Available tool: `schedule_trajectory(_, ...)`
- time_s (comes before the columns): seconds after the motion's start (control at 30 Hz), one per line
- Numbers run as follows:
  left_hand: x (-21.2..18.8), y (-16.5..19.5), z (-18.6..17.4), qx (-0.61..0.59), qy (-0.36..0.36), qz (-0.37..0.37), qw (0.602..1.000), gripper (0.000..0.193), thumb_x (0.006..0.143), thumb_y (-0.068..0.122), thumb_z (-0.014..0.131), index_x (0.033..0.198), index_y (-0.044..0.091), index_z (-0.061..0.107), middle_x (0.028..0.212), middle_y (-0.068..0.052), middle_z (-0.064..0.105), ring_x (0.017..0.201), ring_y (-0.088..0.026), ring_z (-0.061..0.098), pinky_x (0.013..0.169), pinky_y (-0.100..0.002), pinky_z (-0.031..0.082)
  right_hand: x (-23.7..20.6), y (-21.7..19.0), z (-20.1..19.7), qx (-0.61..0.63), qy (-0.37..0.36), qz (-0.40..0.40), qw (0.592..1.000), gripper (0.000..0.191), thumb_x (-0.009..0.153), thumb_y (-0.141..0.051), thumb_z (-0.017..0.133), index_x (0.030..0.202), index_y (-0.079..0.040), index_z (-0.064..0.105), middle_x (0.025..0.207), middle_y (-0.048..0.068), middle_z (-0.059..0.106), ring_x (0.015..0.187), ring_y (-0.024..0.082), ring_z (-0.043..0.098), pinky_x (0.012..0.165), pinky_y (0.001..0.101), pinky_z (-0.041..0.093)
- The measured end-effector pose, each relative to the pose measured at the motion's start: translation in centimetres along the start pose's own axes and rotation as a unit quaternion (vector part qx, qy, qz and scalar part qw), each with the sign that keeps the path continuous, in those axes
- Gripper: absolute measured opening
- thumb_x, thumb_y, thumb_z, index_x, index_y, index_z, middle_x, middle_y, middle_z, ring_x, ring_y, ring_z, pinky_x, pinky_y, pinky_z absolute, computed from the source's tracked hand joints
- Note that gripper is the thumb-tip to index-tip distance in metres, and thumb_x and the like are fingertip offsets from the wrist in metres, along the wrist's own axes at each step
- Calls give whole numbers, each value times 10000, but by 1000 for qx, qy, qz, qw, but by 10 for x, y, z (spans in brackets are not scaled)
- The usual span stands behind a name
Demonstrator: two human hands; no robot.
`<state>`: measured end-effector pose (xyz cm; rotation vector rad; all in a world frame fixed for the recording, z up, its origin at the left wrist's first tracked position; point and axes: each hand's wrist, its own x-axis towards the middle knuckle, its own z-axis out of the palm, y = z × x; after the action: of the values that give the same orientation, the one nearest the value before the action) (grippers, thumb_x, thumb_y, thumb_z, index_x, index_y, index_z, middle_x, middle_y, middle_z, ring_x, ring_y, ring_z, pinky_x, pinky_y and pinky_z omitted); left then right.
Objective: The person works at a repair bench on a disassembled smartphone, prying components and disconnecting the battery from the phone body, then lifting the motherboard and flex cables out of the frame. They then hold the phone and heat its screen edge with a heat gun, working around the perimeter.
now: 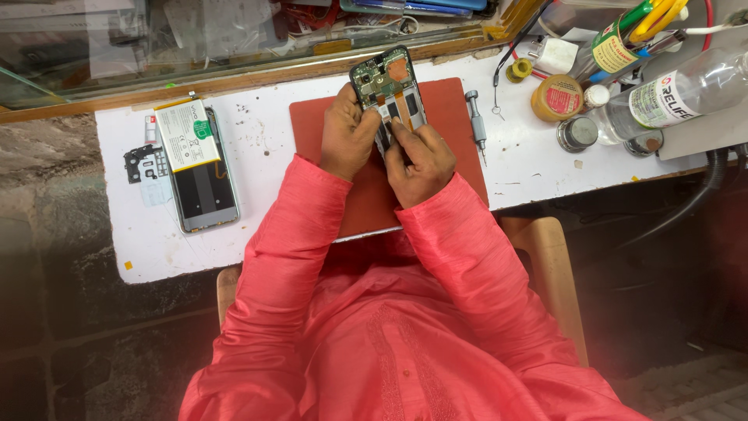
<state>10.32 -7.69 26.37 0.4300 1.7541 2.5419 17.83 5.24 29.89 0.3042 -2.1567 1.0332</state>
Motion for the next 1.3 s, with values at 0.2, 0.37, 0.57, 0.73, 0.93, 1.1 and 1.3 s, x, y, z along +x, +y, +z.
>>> schedule_trajectory(0.2, -1, 2, 0, 12, 5, -7, 1000, 289, 986, -68, 484, 1267, -56, 548, 1077, -71, 703, 865, -62, 654, 768, -229, 570, -3, 0, 0, -2, -3, 7, 1000, 310, 838, 110, 737, 1134, 19, 749, 770, 66, 563, 616, 162, 565, 528, 304, 457)
schedule_trajectory(0.37, -1, 5, 1, 14, 9, -17, 1000, 295, 978, -71, 488, 1266, -59, 548, 1048, -72, 703, 815, -51, 642, 711, -216, 556, -6, 0, -1, -1, -10, 18, 1000, 286, 852, 95, 756, 1128, 20, 752, 765, 54, 580, 597, 140, 565, 504, 278, 452)
schedule_trajectory(0.57, -2, 7, 0, 23, 5, -13, 1000, 285, 987, -66, 490, 1266, -56, 548, 1054, -66, 706, 815, -41, 638, 711, -206, 551, -6, -1, -1, -2, -6, 14, 1000, 286, 858, 95, 752, 1134, 16, 750, 781, 54, 590, 616, 141, 578, 518, 277, 461)
schedule_trajectory(0.73, -2, 4, 1, 29, 5, -12, 999, 283, 987, -68, 487, 1262, -58, 553, 1038, -60, 701, 799, -34, 621, 692, -200, 532, -8, -2, -3, 2, -7, 15, 1000, 287, 854, 101, 747, 1131, 24, 748, 776, 61, 584, 612, 147, 578, 523, 284, 462)
schedule_trajectory(0.93, -1, 3, 0, 15, 7, -13, 1000, 278, 982, -71, 483, 1251, -58, 550, 1033, -65, 705, 800, -39, 632, 692, -204, 542, -9, -4, -4, 7, -1, 19, 1000, 275, 857, 102, 743, 1121, 25, 746, 774, 67, 584, 614, 152, 579, 530, 291, 462)
schedule_trajectory(1.1, -1, 5, 1, 7, 1, -10, 1000, 283, 982, -73, 479, 1256, -57, 543, 1046, -71, 705, 813, -45, 646, 707, -206, 553, -9, -6, -6, 23, -6, 32, 999, 266, 869, 103, 734, 1126, 34, 743, 766, 68, 581, 596, 141, 569, 513, 282, 456)
schedule_trajectory(1.3, -2, 4, 1, 24, 4, -15, 1000, 293, 975, -75, 478, 1260, -58, 546, 1026, -73, 706, 778, -38, 633, 669, -201, 539, -12, -5, -8, 21, -17, 41, 999, 265, 876, 104, 731, 1133, 40, 742, 760, 65, 579, 591, 133, 565, 509, 275, 455)
